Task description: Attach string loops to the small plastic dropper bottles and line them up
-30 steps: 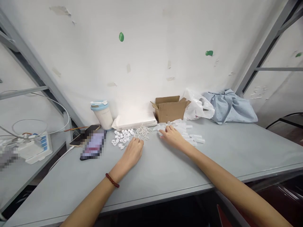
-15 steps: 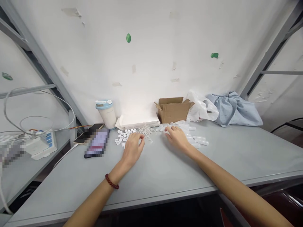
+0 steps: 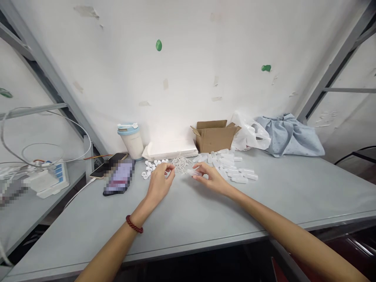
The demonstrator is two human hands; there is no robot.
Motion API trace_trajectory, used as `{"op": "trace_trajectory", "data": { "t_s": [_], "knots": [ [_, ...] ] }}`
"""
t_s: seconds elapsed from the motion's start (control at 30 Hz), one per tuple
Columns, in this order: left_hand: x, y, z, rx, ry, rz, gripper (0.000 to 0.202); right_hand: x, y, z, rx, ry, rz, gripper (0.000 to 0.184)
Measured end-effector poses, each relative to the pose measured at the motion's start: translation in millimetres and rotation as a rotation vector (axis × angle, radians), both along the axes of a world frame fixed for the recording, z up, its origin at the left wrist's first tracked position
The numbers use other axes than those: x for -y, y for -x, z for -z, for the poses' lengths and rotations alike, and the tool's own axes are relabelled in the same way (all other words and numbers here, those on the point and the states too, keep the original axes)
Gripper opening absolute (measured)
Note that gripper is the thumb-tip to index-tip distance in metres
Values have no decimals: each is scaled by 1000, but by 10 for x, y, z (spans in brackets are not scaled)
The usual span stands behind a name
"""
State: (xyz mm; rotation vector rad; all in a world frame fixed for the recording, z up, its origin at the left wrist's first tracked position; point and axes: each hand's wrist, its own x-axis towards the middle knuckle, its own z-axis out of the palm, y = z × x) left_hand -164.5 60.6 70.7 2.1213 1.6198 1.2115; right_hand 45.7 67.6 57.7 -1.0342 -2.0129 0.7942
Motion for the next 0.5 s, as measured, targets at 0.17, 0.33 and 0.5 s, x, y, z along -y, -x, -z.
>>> {"op": "trace_trajectory", "data": {
  "t_s": [0.17,0.33,0.5],
  "knots": [
    [-12,4,9,-12,-1,-25,13,10,2,11,-28,32,-64,25],
    [5,-23,23,-6,6,-4,12,32,27,-1,-24,32,-71,28],
    [42,-56,20,-15,18,41,13,44,29,-22,-10,51,-43,40]
  ]
}}
